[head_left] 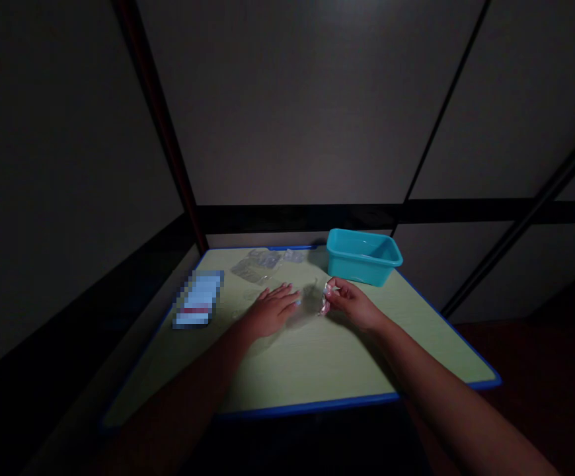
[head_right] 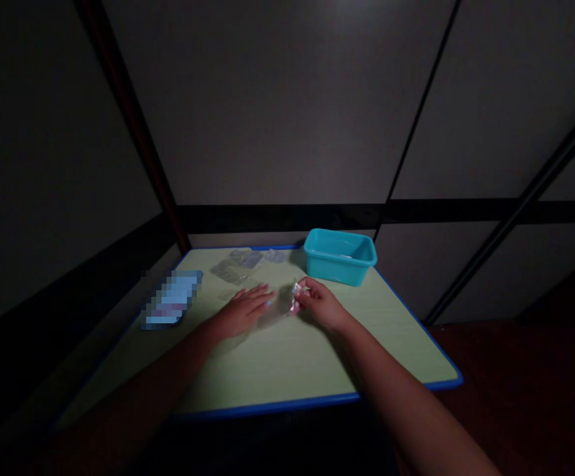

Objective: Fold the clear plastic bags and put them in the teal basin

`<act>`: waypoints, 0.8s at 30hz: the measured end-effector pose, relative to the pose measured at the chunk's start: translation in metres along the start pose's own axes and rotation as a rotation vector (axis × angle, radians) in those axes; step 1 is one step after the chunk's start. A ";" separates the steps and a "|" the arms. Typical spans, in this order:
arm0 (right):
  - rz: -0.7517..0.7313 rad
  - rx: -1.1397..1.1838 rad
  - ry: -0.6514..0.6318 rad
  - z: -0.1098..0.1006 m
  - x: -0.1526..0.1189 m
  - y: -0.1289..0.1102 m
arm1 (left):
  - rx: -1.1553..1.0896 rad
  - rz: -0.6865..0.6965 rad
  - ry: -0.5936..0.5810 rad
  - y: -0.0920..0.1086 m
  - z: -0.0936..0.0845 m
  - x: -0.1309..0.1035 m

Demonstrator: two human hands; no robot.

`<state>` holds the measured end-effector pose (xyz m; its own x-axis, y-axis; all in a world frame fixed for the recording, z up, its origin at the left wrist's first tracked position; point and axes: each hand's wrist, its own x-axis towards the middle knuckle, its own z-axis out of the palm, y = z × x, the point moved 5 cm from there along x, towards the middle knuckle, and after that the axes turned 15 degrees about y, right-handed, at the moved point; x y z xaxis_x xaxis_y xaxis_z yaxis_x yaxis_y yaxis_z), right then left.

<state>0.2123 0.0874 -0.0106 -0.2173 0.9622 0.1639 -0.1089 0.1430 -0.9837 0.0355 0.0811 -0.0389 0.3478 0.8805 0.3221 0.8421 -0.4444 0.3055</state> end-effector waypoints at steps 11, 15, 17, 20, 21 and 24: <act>0.011 -0.178 -0.371 0.013 -0.011 0.011 | 0.052 0.021 -0.014 0.002 0.000 0.000; -0.068 -0.314 -0.371 0.017 -0.010 0.015 | 0.075 0.036 -0.025 0.001 0.001 0.000; -0.110 -0.298 -0.319 0.019 -0.010 0.012 | 0.091 0.043 -0.033 0.000 0.002 0.000; -0.087 -0.210 -0.240 0.021 -0.010 0.009 | 0.111 0.031 -0.027 -0.001 0.002 -0.001; -0.066 -0.187 -0.241 0.022 -0.011 0.008 | 0.114 0.024 -0.023 -0.001 0.002 -0.001; -0.022 -0.156 -0.275 0.026 -0.014 0.009 | 0.125 0.016 -0.026 -0.001 0.001 -0.001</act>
<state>0.1894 0.0696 -0.0197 -0.4730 0.8629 0.1778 0.0291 0.2170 -0.9757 0.0346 0.0809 -0.0405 0.3706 0.8782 0.3023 0.8807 -0.4356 0.1859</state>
